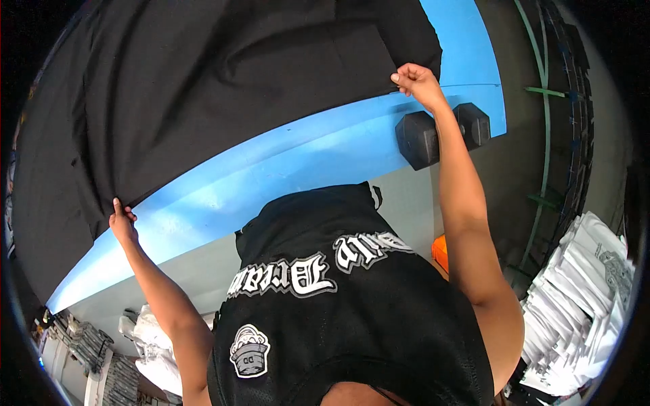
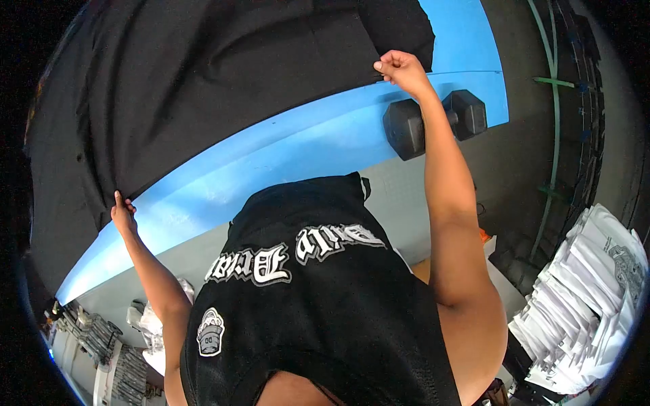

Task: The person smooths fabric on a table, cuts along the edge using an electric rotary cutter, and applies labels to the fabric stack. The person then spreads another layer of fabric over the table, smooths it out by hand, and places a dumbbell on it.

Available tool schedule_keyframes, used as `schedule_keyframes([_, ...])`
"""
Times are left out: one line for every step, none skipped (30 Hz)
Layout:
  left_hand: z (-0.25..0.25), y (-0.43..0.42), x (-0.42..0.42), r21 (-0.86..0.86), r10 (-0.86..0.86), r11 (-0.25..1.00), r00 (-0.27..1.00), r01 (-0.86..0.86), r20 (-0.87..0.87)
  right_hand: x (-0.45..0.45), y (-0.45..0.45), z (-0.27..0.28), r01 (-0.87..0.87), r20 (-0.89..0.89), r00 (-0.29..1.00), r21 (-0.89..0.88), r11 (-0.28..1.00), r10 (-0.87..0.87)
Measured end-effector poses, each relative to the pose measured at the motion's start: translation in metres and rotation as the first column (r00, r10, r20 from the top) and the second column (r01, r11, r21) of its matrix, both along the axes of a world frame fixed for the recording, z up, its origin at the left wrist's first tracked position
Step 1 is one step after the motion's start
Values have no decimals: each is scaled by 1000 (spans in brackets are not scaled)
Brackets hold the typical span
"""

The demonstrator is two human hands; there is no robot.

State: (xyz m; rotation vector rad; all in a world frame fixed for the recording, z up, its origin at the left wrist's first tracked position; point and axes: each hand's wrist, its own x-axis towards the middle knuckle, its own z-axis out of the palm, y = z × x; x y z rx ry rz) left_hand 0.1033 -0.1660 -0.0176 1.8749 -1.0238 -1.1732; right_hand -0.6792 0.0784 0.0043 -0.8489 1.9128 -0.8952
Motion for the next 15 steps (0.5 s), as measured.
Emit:
schedule_keyframes([2,0,0,1,4,1000,1000,-4,17,1,4,-2,-6,0,1000,19,1000,6])
schedule_keyframes([2,1,-2,-4,12,1000,1000,-11,26,0,4,-2,-16,-8,1000,32,999,16])
schedule_keyframes([2,1,-5,-10,23,1000,999,-22,35,-2,3,-2,-28,-15,999,45,999,29])
schedule_keyframes([2,0,-5,-7,21,1000,999,-21,33,-3,2,-2,-34,-10,999,45,998,35])
schedule_keyframes([2,1,-4,-1,20,1000,999,-20,33,-4,4,-3,-40,-3,999,47,998,40])
schedule_keyframes([2,1,-3,4,19,1000,999,-19,31,-4,4,-4,-47,2,999,48,998,47])
schedule_keyframes([3,-1,-3,8,16,1000,998,-16,56,-4,3,-5,-50,-6,999,50,998,50])
schedule_keyframes([4,-1,-4,11,14,1000,997,-15,80,-3,2,-3,-53,-16,998,52,997,54])
schedule_keyframes([4,-1,-5,18,11,1000,995,-13,104,-1,3,-2,-56,-25,998,56,997,58])
schedule_keyframes([4,0,-7,33,2,999,993,-6,114,0,4,1,-65,-29,997,59,996,67])
schedule_keyframes([4,-1,-9,43,-2,999,992,-4,127,-1,4,5,-79,-31,996,58,995,81])
schedule_keyframes([8,-1,-8,48,2,999,990,-9,144,0,-2,9,-99,-28,995,50,994,101])
schedule_keyframes([10,-3,-8,57,11,998,991,-19,135,-3,-8,17,-75,-49,996,96,993,80])
schedule_keyframes([12,-4,-7,70,18,997,992,-27,129,-5,-21,35,-89,-14,996,81,993,90])
schedule_keyframes([18,-6,-6,95,3,995,994,-14,113,-6,-40,55,-64,57,996,39,997,61])
